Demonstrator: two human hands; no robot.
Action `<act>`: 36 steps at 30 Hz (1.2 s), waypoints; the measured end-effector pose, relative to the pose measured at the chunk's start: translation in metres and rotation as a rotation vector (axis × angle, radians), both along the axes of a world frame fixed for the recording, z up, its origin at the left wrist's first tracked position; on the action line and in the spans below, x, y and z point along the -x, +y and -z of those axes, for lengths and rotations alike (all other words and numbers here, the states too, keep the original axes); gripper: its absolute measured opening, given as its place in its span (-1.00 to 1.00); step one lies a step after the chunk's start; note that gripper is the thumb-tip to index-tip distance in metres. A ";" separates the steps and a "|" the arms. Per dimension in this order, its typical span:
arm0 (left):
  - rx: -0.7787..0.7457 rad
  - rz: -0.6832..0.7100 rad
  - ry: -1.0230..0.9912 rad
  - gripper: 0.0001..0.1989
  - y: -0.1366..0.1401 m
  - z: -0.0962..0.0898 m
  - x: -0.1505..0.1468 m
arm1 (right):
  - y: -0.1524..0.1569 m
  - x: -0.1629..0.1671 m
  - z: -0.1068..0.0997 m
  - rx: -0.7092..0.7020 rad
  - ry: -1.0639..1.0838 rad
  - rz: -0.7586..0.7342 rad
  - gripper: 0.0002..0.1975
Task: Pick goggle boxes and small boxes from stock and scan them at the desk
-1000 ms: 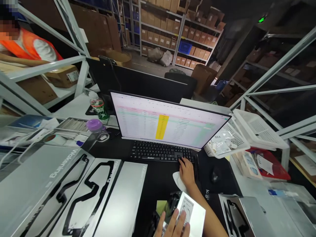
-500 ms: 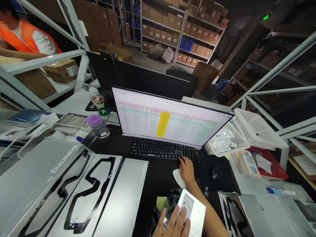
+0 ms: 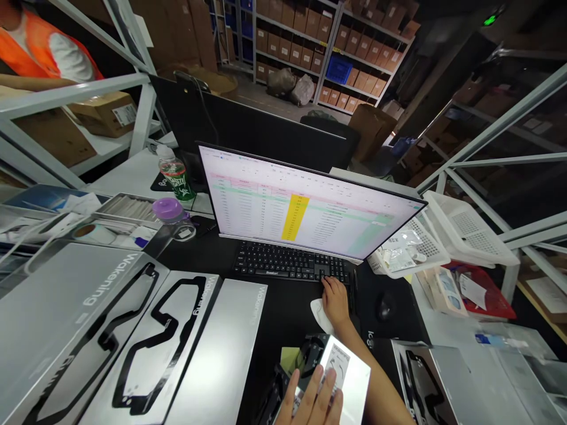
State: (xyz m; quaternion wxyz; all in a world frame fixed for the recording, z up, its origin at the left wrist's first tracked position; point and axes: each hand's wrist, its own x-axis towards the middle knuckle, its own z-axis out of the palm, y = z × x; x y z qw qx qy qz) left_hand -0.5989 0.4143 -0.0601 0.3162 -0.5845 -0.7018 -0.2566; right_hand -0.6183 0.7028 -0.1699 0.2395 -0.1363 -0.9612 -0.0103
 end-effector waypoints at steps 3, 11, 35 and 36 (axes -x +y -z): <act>0.001 0.002 -0.007 -0.73 0.000 -0.002 0.000 | 0.000 -0.001 -0.001 -0.012 -0.021 0.015 -0.53; -0.001 0.002 -0.009 -0.72 0.000 0.000 0.002 | 0.000 0.001 -0.002 -0.002 -0.019 0.040 -0.49; 0.007 0.000 0.000 -0.70 -0.002 -0.002 0.000 | 0.001 0.000 0.001 0.043 -0.029 0.040 -0.50; 0.007 0.002 -0.001 -0.70 -0.002 -0.002 0.000 | 0.001 0.000 0.000 0.044 -0.025 0.045 -0.50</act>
